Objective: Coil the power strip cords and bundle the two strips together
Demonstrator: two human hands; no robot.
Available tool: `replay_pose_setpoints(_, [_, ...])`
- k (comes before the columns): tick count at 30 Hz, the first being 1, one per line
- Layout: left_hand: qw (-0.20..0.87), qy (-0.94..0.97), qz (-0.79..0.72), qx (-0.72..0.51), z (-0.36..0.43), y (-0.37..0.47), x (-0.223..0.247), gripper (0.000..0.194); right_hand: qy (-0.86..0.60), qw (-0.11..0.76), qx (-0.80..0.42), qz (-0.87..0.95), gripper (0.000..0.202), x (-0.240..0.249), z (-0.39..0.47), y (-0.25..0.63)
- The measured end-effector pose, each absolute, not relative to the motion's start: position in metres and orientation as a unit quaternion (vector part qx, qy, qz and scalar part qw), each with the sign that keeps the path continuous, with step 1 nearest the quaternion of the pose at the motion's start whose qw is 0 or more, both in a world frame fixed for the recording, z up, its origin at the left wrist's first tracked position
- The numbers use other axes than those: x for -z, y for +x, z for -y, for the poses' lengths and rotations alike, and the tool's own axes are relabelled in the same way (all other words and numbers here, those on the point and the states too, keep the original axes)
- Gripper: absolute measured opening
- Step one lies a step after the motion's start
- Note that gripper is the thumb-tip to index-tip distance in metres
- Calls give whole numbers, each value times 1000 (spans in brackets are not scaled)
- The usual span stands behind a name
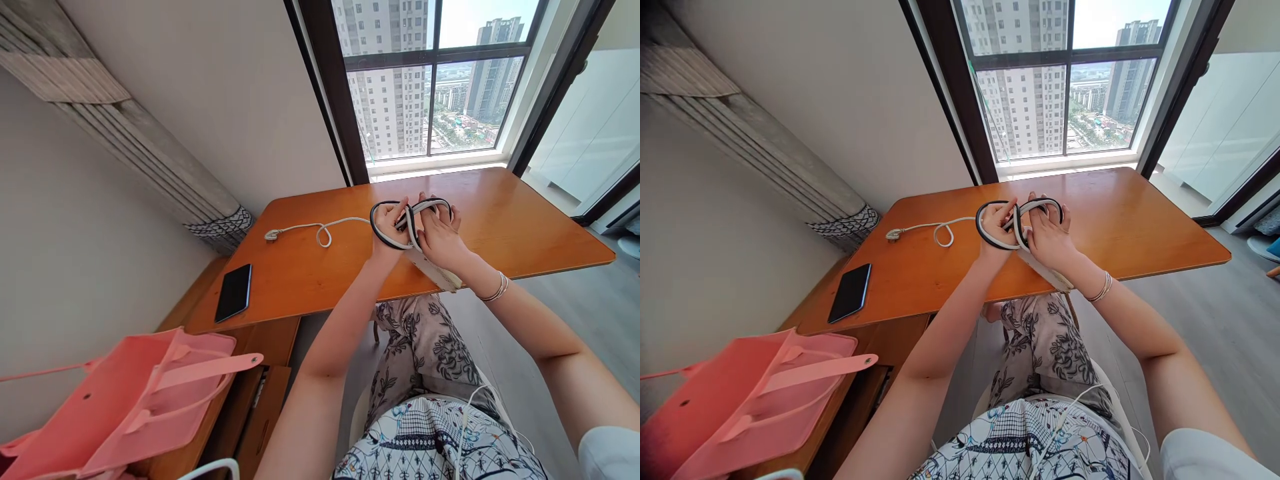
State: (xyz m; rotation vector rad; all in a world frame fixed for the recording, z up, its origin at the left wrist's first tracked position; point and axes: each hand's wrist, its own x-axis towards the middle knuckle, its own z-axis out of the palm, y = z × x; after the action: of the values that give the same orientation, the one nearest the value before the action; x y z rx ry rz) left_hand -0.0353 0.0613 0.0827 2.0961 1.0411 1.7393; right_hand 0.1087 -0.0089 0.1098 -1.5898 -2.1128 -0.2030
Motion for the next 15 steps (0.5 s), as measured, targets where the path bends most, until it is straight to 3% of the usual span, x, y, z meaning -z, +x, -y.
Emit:
replay_pose_setpoints(5, [109,709,-332,-613,-61,-36,-79,52,-575,270,81,768,67,-111,10,109])
replay_pose_setpoints(12, [185,672,-324,-640,-56,-35,-82,39,-578,277,80,763,68,-113,14,104])
replay_pose_setpoints(15, [264,645,-299,-652,-56,-31,-80,38,-578,277,64,765,69,-115,14,103])
